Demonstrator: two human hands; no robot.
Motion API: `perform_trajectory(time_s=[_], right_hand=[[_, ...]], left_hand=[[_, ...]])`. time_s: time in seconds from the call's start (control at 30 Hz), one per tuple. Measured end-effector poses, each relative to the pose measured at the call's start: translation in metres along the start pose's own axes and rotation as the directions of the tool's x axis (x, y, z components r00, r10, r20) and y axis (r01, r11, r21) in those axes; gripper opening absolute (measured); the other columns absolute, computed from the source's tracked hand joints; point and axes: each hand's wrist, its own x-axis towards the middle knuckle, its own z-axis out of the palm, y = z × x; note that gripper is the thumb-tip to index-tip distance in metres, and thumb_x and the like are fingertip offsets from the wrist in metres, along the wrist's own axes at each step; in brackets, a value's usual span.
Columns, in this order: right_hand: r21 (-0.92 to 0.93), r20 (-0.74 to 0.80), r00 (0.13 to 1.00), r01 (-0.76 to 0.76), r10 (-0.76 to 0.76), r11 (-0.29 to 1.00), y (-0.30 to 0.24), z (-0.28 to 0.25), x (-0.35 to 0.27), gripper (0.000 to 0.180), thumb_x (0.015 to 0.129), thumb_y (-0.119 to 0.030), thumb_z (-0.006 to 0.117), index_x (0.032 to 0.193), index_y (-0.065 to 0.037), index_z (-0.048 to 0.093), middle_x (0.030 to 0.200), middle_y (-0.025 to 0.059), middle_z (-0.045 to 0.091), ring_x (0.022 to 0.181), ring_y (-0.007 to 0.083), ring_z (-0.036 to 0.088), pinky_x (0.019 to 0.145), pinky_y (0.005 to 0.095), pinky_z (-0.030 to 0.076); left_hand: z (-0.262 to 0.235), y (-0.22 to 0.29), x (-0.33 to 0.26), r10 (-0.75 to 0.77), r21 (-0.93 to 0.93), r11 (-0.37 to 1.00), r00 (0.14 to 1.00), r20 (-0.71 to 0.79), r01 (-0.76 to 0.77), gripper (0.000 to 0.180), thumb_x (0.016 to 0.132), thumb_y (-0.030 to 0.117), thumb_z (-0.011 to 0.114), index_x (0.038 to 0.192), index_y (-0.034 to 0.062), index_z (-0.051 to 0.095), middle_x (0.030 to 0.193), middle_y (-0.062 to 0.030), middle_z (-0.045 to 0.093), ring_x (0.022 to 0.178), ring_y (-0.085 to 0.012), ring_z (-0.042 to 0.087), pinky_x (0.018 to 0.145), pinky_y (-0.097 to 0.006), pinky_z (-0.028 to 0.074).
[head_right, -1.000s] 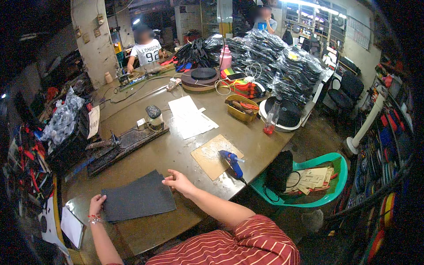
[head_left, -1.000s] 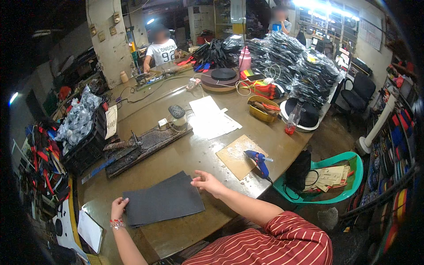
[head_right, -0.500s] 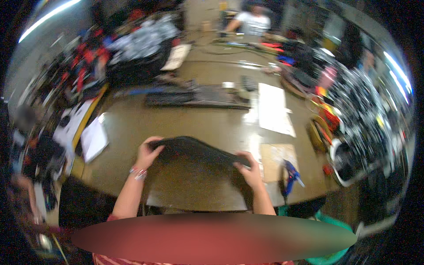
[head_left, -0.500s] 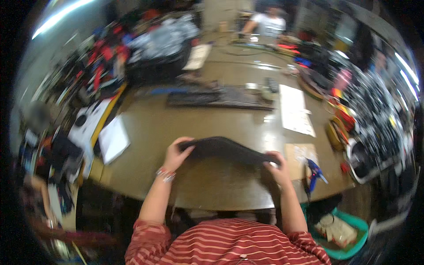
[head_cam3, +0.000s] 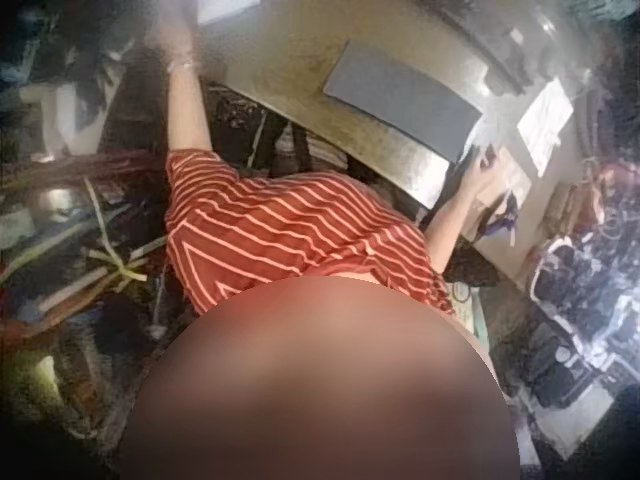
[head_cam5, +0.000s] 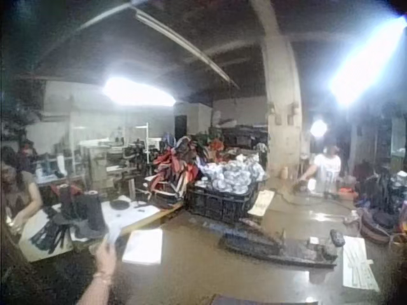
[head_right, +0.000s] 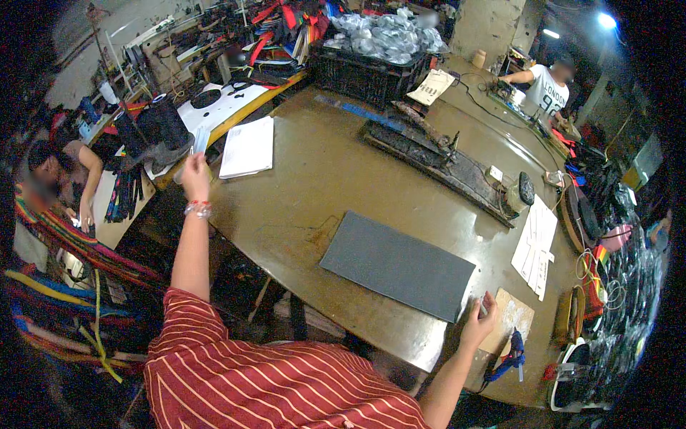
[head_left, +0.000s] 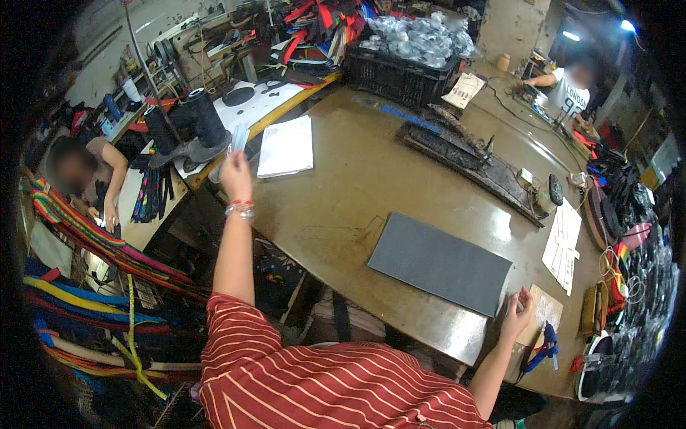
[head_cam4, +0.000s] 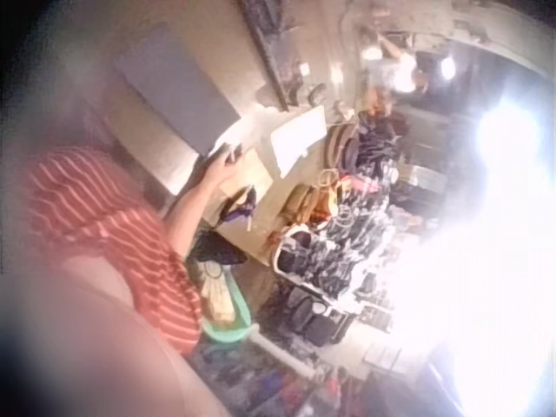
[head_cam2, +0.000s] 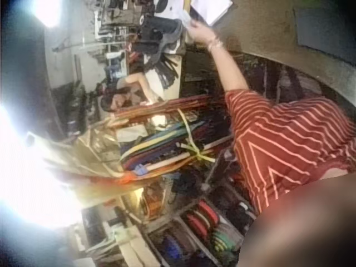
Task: The person cuts a dark gray sheet with red-handled scissors, then places paper templates on the sheet and traces their outlines with a pencil. The person then flips the sheet and continues tracing on the other side.
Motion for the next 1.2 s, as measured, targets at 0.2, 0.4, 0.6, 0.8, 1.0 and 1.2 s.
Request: perform_trajectory(time_s=[0.2, 0.4, 0.6, 0.8, 1.0, 1.2], right_hand=[[-0.098, 0.094, 0.995, 0.02, -0.011, 0.995, 0.01, 0.004, 0.006, 0.022, 0.087, -0.009, 0.06, 0.108, -0.001, 0.06, 0.102, 0.0087, 0.059, 0.088, 0.0182, 0.057, 0.077, 0.0296, 0.047], [-0.05, 0.104, 0.995, 0.005, 0.0, 0.999, 0.018, 0.003, 0.003, 0.021, 0.086, -0.009, 0.06, 0.105, -0.002, 0.062, 0.099, 0.0087, 0.059, 0.087, 0.0177, 0.057, 0.076, 0.0293, 0.045], [-0.091, 0.148, 0.989, 0.001, 0.013, 0.996, 0.018, 0.0, 0.004, 0.02, 0.086, -0.009, 0.061, 0.104, -0.002, 0.062, 0.097, 0.0088, 0.058, 0.087, 0.0191, 0.057, 0.076, 0.0296, 0.046], [-0.049, 0.174, 0.985, -0.006, 0.014, 0.999, 0.014, 0.004, 0.004, 0.019, 0.085, -0.007, 0.061, 0.103, -0.002, 0.062, 0.099, 0.0097, 0.056, 0.091, 0.0199, 0.056, 0.079, 0.0302, 0.046], [-0.12, 0.139, 0.989, -0.041, 0.058, 0.992, 0.002, 0.007, -0.002, 0.019, 0.081, -0.011, 0.062, 0.098, -0.002, 0.064, 0.098, 0.0133, 0.057, 0.096, 0.0255, 0.056, 0.085, 0.0327, 0.044], [-0.203, 0.095, 0.995, 0.049, -0.03, 0.978, -0.017, 0.005, -0.005, 0.02, 0.08, -0.015, 0.065, 0.096, -0.003, 0.064, 0.101, 0.0146, 0.057, 0.099, 0.0291, 0.055, 0.088, 0.0365, 0.043]], left_hand=[[-0.024, -0.031, 0.016, 0.224, 0.559, 0.792, 0.968, 0.111, -0.247, 0.025, 0.082, 0.02, 0.061, 0.103, 0.0068, 0.061, 0.098, -0.014, 0.061, 0.09, -0.0345, 0.058, 0.079, -0.045, 0.046], [-0.028, -0.016, 0.018, 0.109, 0.503, 0.843, 0.975, 0.192, -0.193, 0.018, 0.078, 0.014, 0.06, 0.096, 0.012, 0.06, 0.099, -0.0104, 0.061, 0.093, -0.0332, 0.057, 0.079, -0.046, 0.045], [-0.053, -0.04, 0.02, 0.11, 0.539, 0.82, 0.977, 0.185, -0.194, 0.032, 0.079, 0.004, 0.052, 0.103, 0.0215, 0.062, 0.106, -0.0072, 0.06, 0.1, -0.0316, 0.054, 0.081, -0.05, 0.042], [-0.058, -0.04, 0.035, 0.037, 0.666, 0.68, 0.922, 0.385, -0.305, 0.041, 0.081, 0.007, 0.052, 0.116, 0.0262, 0.06, 0.108, -0.0107, 0.061, 0.102, -0.031, 0.056, 0.084, -0.05, 0.042], [-0.053, -0.065, 0.064, 0.202, 0.593, 0.542, 0.777, 0.595, -0.595, 0.026, 0.089, 0.012, 0.046, 0.107, 0.006, 0.064, 0.098, -0.0198, 0.064, 0.084, -0.0334, 0.062, 0.075, -0.048, 0.048], [-0.07, -0.085, 0.082, 0.129, 0.381, 0.826, 0.797, 0.59, -0.415, 0.023, 0.09, 0.006, 0.05, 0.111, -0.0021, 0.054, 0.106, -0.0202, 0.06, 0.098, -0.0351, 0.057, 0.084, -0.041, 0.044]])
